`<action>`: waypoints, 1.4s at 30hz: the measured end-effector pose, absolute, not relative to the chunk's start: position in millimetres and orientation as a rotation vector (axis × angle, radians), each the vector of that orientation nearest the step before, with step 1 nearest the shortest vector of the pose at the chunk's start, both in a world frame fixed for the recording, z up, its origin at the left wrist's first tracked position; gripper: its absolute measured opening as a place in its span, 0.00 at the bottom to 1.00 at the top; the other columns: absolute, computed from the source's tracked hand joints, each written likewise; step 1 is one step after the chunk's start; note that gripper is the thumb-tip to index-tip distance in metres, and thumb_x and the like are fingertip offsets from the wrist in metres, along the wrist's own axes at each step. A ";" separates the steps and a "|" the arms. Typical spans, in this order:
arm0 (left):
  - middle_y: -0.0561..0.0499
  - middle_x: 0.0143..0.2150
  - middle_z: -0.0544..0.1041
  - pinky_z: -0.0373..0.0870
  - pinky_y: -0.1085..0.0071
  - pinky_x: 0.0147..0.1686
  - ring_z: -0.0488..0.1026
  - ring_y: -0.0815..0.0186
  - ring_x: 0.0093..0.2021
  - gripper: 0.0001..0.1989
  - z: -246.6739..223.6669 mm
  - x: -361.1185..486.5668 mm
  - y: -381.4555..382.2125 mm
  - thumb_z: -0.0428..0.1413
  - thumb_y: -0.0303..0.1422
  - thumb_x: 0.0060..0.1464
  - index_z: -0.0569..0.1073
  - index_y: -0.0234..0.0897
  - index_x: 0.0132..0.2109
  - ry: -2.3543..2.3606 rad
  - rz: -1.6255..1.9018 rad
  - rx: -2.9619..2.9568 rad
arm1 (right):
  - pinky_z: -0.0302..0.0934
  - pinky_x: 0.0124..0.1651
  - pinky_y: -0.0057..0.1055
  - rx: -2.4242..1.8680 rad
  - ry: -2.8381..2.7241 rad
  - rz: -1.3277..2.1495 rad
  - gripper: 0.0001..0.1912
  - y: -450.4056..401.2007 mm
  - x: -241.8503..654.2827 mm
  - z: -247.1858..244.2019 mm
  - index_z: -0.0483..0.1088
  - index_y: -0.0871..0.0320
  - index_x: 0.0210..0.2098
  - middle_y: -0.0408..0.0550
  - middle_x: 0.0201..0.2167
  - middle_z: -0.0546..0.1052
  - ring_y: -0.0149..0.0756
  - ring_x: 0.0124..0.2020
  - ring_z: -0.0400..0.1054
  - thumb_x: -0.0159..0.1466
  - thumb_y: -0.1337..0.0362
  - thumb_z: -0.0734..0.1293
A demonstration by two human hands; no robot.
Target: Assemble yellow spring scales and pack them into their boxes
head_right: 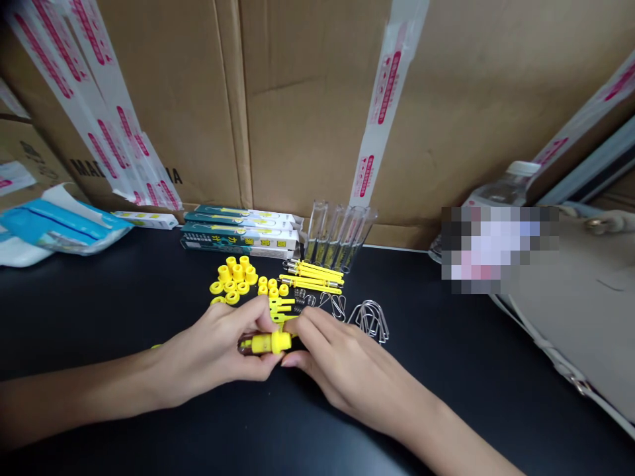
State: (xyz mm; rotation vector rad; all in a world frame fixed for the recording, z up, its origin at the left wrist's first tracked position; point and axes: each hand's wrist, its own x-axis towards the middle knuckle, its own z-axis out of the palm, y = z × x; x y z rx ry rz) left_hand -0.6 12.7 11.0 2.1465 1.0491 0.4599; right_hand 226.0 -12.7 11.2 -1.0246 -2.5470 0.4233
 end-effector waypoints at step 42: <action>0.64 0.26 0.69 0.58 0.77 0.25 0.69 0.71 0.27 0.20 18.8 9.5 19.7 0.64 0.29 0.51 0.59 0.44 0.41 0.819 0.531 1.744 | 0.62 0.37 0.32 -1.036 -2.451 0.416 0.09 -13.5 220.8 12.0 0.63 0.56 0.43 0.49 0.38 0.75 0.38 0.36 0.71 0.75 0.62 0.54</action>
